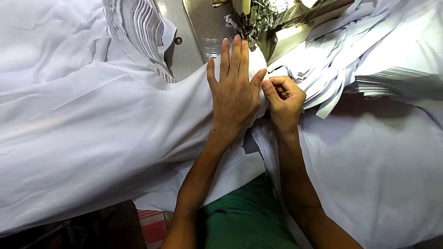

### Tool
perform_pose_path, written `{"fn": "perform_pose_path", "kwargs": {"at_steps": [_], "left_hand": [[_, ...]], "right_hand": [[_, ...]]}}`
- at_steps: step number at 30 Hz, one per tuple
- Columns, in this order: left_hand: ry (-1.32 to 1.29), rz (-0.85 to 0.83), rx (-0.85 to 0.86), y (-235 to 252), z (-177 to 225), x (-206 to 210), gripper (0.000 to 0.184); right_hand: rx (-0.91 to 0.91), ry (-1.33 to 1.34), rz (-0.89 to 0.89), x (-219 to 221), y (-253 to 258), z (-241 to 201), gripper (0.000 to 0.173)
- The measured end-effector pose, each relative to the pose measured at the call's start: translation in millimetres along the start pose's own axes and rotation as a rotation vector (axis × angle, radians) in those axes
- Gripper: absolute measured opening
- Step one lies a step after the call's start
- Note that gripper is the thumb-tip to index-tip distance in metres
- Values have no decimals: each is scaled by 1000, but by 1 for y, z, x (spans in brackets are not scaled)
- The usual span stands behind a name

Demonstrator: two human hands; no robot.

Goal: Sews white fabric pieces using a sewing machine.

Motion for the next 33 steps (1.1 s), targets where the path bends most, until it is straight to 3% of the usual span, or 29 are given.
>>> {"fn": "perform_pose_path", "kwargs": {"at_steps": [17,22,26,29,33], "left_hand": [[13,-35,-71,8,-2,10,61],[43,147,29,8,-11,9,52],[-256,266,141,-38,2,-10,31],[-472,28,-29,-86,6,16,25],[-559,-67,-188,-121,1,61,18]], "right_hand": [[72,-5,-83,-3,-7,5,14],[102,-156,-191,-15,-34,11,18],[126,-141,-264,-21,-52,27,20],[175,-70,-312,-22,-63,35,18],[175,5,-354,-25,-67,40,19]]}}
Point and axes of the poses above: each hand's wrist, its own y-axis towards the middle knuckle, its own x-axis out of the palm, z = x × y, the point moved 8 cm from there along y, towards the middle knuckle, and after that the axes turned 2 degrees about -z, right-handed, at the moved point
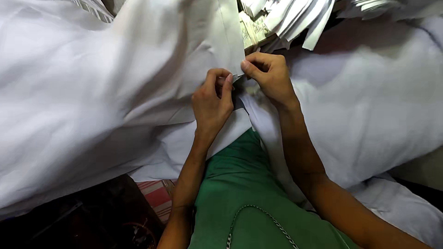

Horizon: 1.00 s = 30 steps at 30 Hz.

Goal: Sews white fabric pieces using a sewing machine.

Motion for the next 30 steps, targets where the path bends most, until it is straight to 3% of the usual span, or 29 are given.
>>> {"fn": "perform_pose_path", "kwargs": {"at_steps": [4,9,20,25,30], "left_hand": [[46,111,-27,3,-11,15,20],[-46,86,-115,7,-14,23,21],[-604,-8,-158,13,-20,28,8],[-628,-31,-177,13,-23,28,10],[-652,-20,-170,9,-20,20,9]], "right_hand": [[-6,85,-15,-3,1,2,28],[18,145,-25,-3,4,4,33],[9,203,-34,-2,5,6,32],[20,208,-25,-1,5,7,32],[1,165,2,-2,4,7,20]]}}
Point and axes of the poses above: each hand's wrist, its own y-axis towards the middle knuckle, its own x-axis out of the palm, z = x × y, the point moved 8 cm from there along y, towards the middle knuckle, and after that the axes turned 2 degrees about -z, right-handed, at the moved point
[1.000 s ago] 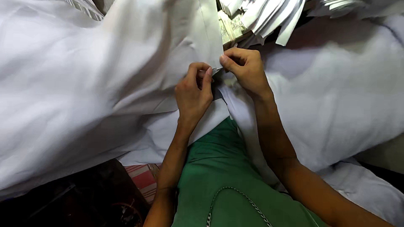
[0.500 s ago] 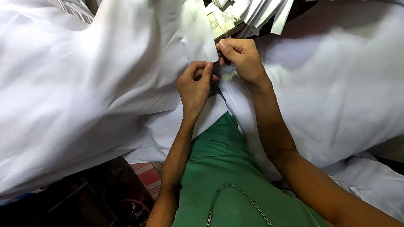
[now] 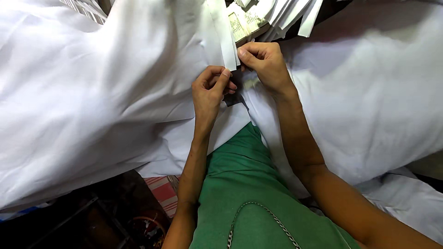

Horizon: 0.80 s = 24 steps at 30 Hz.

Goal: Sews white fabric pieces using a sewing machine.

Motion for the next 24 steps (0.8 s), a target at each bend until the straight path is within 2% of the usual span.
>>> {"fn": "perform_pose_path", "kwargs": {"at_steps": [14,19,24], "left_hand": [[20,-10,22,2,4,-7,10],[47,54,131,0,7,-13,2],[-8,118,95,2,9,-10,12]], "right_hand": [[50,-150,162,-8,3,-2,9],[50,-69,142,-6,1,1,12],[49,-8,125,-7,1,4,14]]}}
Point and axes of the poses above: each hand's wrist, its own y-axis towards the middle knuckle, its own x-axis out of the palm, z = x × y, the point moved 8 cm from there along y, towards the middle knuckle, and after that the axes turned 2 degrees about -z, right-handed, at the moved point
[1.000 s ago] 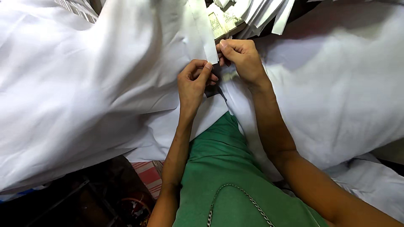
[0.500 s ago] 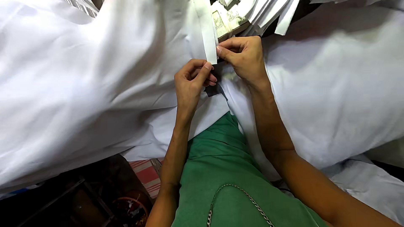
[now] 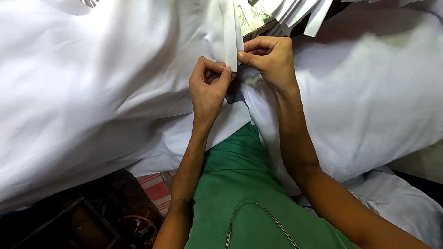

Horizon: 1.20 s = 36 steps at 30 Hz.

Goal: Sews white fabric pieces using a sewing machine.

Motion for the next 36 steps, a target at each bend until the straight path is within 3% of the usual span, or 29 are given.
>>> {"fn": "perform_pose_path", "kwargs": {"at_steps": [5,17,25,36], "left_hand": [[30,30,-2,3,3,6,28],[207,29,17,7,-4,19,29],[201,19,-33,7,2,23,40],[63,-105,-137,8,1,22,37]], "right_hand": [[-11,29,4,-1,0,0,17],[7,43,-44,-4,-3,-1,19],[-51,88,-94,-4,-4,-6,16],[-27,55,-36,1,0,-1,22]]}}
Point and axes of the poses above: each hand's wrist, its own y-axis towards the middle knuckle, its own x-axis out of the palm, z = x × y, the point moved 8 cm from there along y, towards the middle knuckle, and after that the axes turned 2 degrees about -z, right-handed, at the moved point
